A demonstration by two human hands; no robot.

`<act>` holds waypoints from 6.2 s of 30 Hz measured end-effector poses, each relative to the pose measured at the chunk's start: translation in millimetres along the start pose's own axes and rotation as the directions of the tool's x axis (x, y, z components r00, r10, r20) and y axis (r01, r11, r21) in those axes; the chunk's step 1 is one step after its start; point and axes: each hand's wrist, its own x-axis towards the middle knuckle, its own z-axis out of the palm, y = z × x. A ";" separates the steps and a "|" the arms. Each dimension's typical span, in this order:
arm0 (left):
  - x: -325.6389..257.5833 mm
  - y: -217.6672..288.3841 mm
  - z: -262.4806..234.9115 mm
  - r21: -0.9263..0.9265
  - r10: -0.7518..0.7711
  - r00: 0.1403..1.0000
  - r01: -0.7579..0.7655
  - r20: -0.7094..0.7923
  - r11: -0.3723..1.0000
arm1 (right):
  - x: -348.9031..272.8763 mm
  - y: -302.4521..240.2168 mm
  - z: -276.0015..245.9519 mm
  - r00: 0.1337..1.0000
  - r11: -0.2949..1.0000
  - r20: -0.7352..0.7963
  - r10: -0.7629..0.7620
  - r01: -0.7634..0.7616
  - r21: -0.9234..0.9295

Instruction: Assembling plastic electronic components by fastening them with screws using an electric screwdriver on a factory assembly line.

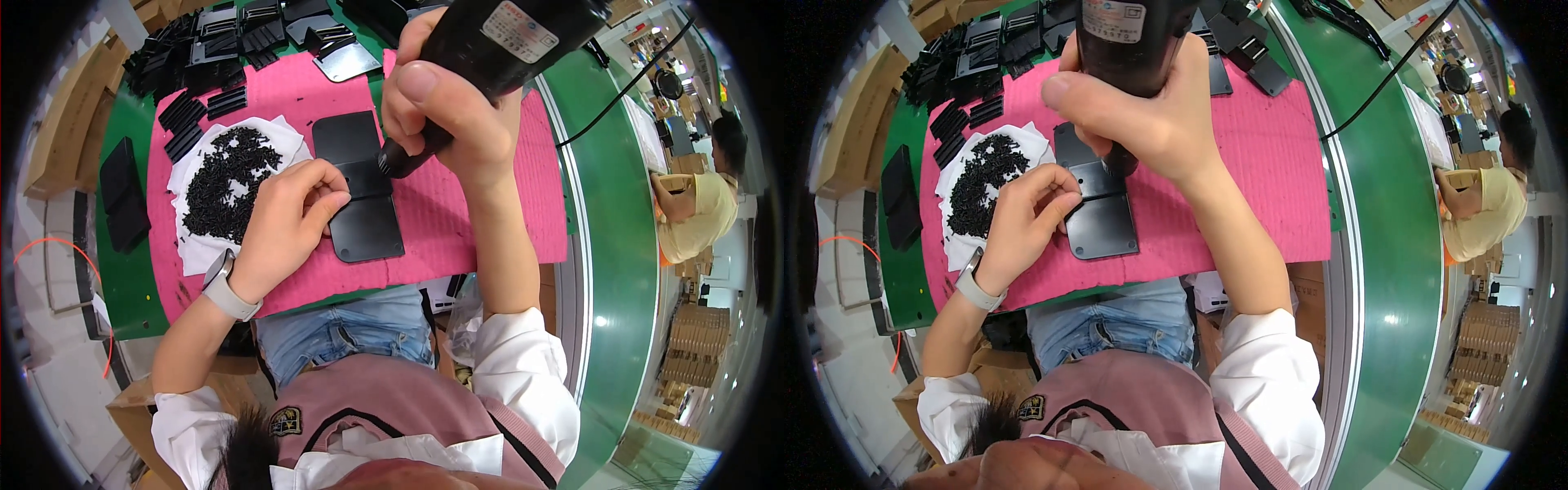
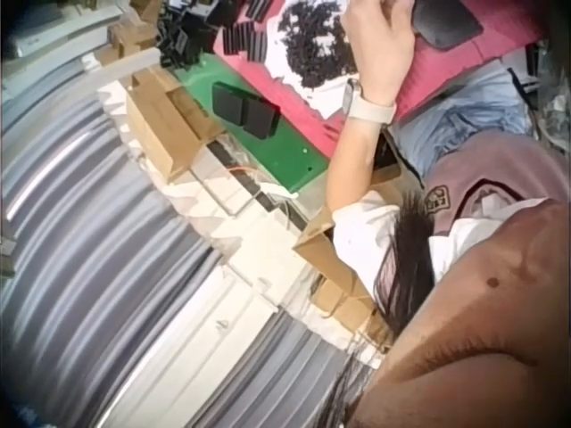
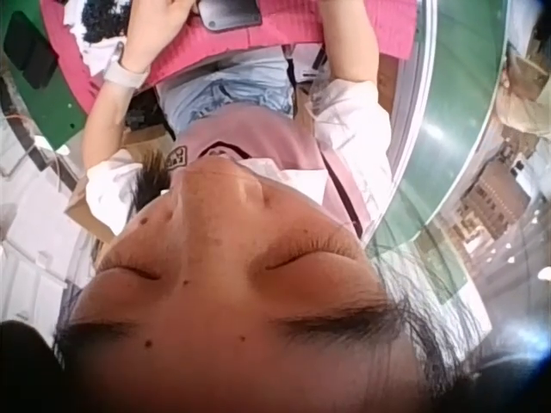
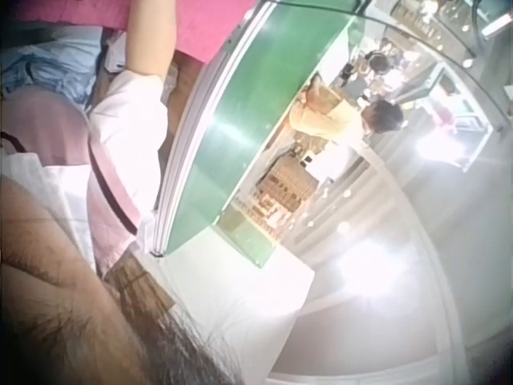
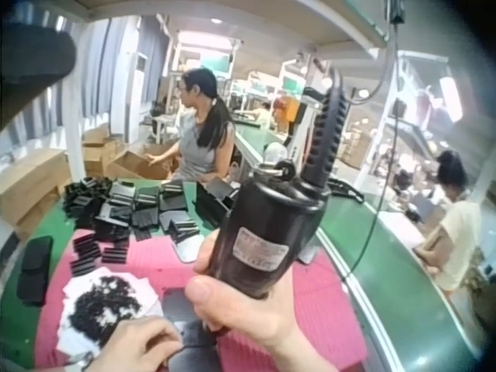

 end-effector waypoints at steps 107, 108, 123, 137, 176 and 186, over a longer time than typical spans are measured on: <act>-57.7 37.2 -54.2 0.359 0.584 0.417 -0.502 -0.696 0.787 | -60.8 -11.0 32.1 0.954 0.739 0.298 -0.032 0.223 -0.636; -58.0 28.2 -45.6 0.254 0.498 0.491 -0.482 -0.715 0.839 | -72.5 -2.8 45.7 0.999 0.925 -0.006 0.045 -0.044 -0.377; -243.1 -23.2 -110.0 0.020 0.020 0.015 0.000 -1.000 1.000 | -78.4 -5.4 109.3 0.900 0.946 0.319 0.297 -0.232 -0.225; -646.4 -243.2 -236.2 -0.329 -0.515 -0.641 -0.397 -0.569 0.857 | -37.0 35.1 23.4 0.922 0.492 0.338 0.190 0.208 -0.845; -39.9 -23.6 -161.8 -0.596 -0.070 0.777 -0.418 -0.626 0.686 | 60.0 89.8 54.3 0.897 0.529 0.418 -0.142 0.426 -0.734; -37.6 -24.4 -140.2 -0.630 -0.187 0.794 -0.289 -0.578 0.721 | 100.8 143.2 94.2 0.734 0.189 0.604 0.311 0.575 -0.796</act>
